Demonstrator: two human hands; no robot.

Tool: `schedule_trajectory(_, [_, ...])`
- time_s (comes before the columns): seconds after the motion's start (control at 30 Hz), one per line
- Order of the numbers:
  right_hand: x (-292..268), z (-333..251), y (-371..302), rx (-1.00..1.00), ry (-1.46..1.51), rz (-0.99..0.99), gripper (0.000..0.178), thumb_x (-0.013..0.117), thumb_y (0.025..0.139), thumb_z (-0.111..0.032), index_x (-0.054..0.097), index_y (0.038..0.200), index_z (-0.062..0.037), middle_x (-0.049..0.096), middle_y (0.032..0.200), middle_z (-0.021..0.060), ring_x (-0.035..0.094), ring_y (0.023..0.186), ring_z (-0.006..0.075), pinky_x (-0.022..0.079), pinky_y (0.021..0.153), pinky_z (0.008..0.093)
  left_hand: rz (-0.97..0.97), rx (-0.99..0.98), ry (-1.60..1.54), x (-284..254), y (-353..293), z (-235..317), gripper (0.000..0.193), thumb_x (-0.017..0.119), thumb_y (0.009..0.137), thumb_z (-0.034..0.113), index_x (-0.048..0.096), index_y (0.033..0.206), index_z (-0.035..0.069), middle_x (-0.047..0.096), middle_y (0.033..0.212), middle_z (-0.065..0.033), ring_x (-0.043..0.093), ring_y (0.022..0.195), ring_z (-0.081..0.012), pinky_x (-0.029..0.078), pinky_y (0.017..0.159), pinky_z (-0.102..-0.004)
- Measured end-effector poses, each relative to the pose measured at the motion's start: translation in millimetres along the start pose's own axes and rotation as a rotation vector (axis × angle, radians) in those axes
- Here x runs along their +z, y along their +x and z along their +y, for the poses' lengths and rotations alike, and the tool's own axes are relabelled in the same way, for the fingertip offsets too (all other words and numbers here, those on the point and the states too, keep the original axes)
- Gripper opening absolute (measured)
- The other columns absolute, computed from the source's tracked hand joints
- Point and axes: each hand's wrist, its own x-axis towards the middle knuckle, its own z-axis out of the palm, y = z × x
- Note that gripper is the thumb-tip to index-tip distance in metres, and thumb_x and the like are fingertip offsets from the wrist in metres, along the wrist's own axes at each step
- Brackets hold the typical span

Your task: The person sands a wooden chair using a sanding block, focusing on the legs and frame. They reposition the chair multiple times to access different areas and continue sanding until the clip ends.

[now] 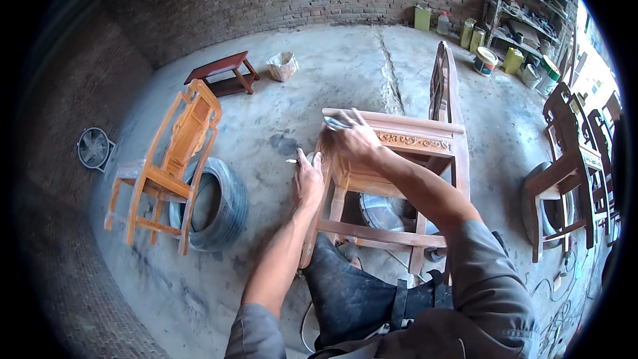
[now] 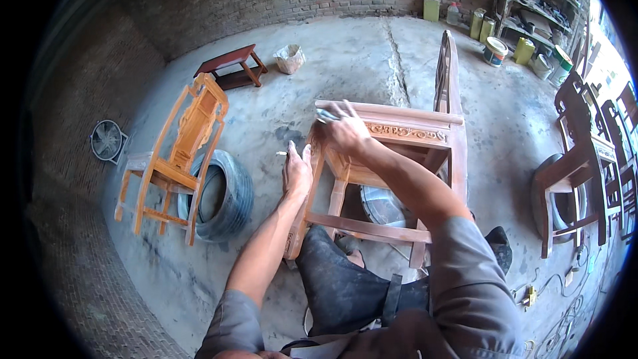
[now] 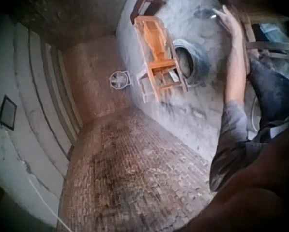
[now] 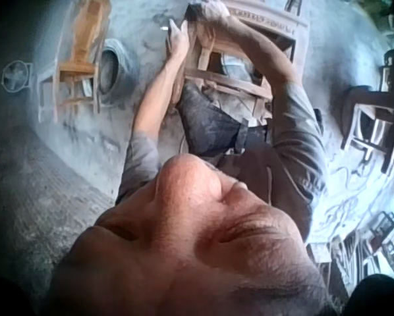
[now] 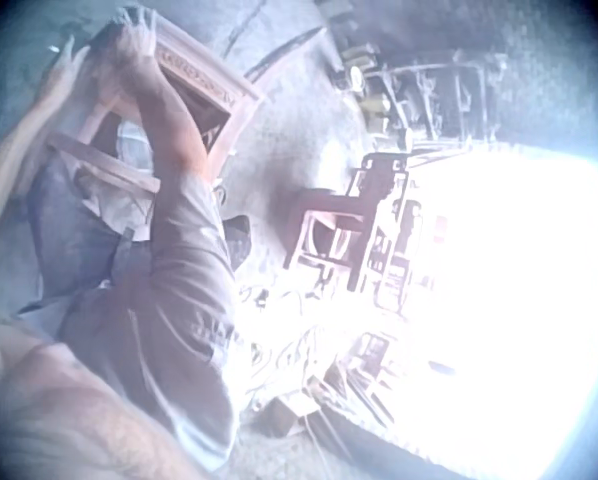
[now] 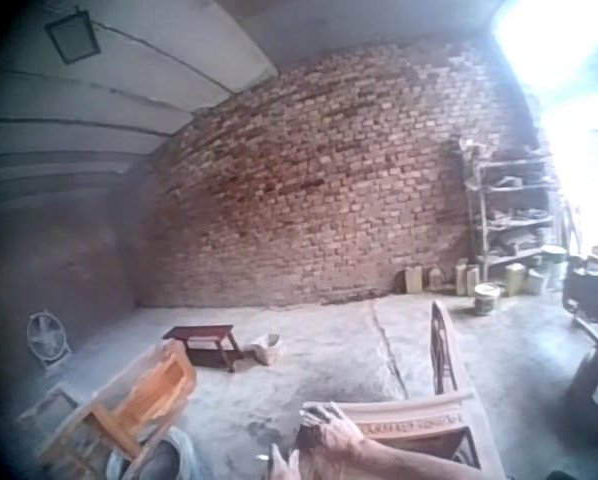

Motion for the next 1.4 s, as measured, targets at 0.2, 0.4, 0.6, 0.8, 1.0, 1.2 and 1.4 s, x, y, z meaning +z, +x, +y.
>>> schedule_trajectory(0.2, [5,3,-6,0.229,-0.132,-0.101,0.046,0.051,0.09,-0.03,0.063,0.127,-0.0073,0.05,0.145,0.0102,0.033,0.142,0.0361,0.015,0.119,0.058,-0.094,-0.041,-0.105,12,-5,42,0.066,0.048,0.1,0.043,0.034,0.147,-0.002,0.054,0.134,-0.0304,0.054,0.122,-0.0452,0.043,0.102,-0.048])
schedule_trajectory(0.4, [-66,41,-116,0.412,-0.277,-0.212,0.055,0.051,0.091,-0.021,0.047,0.145,-0.0157,0.041,0.154,0.0053,0.028,0.145,0.0323,0.017,0.119,0.0537,0.019,0.104,0.02,6,8,-18,0.064,0.046,0.102,0.039,0.034,0.145,-0.007,0.052,0.133,-0.0337,0.053,0.121,-0.0467,0.045,0.1,-0.049])
schedule_trajectory(0.6, [-143,65,-219,0.688,-0.354,-0.236,0.057,0.06,0.085,-0.027,0.053,0.14,-0.014,0.045,0.151,0.0093,0.032,0.144,0.0355,0.017,0.119,0.0559,-0.031,0.092,0.02,19,6,-1,0.062,0.045,0.103,0.037,0.033,0.146,-0.005,0.053,0.133,-0.0329,0.054,0.12,-0.0463,0.045,0.1,-0.0488])
schedule_trajectory(0.8, [-120,42,-187,0.501,-0.293,-0.231,0.053,0.052,0.09,-0.025,0.049,0.14,-0.0077,0.04,0.154,0.01,0.029,0.144,0.0405,0.017,0.118,0.06,0.004,0.113,0.044,15,13,-21,0.062,0.044,0.103,0.038,0.034,0.146,-0.005,0.052,0.133,-0.0326,0.053,0.12,-0.0464,0.045,0.1,-0.0484])
schedule_trajectory(1.0, [-96,31,-185,0.673,-0.17,-0.207,0.059,0.051,0.087,-0.02,0.045,0.145,-0.0069,0.034,0.157,0.013,0.023,0.147,0.0407,0.006,0.121,0.0559,-0.065,0.056,0.017,17,8,17,0.062,0.045,0.103,0.039,0.034,0.146,-0.004,0.051,0.135,-0.0321,0.053,0.122,-0.0451,0.045,0.1,-0.0478])
schedule_trajectory(1.2, [-110,3,-137,0.515,-0.164,-0.394,0.052,0.042,0.093,-0.022,0.049,0.144,-0.01,0.031,0.16,0.0075,0.022,0.147,0.0413,0.01,0.12,0.0587,0.019,0.089,-0.002,15,13,-23,0.063,0.046,0.102,0.038,0.033,0.146,-0.006,0.05,0.137,-0.0321,0.051,0.125,-0.045,0.042,0.104,-0.0461])
schedule_trajectory(1.4, [-66,-26,-82,0.502,-0.036,-0.263,0.052,0.046,0.092,-0.023,0.051,0.142,-0.0096,0.033,0.158,0.0108,0.019,0.148,0.0404,0.007,0.121,0.0571,-0.048,-0.005,-0.007,13,8,8,0.064,0.045,0.102,0.043,0.035,0.145,-0.004,0.056,0.129,-0.0328,0.055,0.119,-0.0458,0.045,0.099,-0.0481])
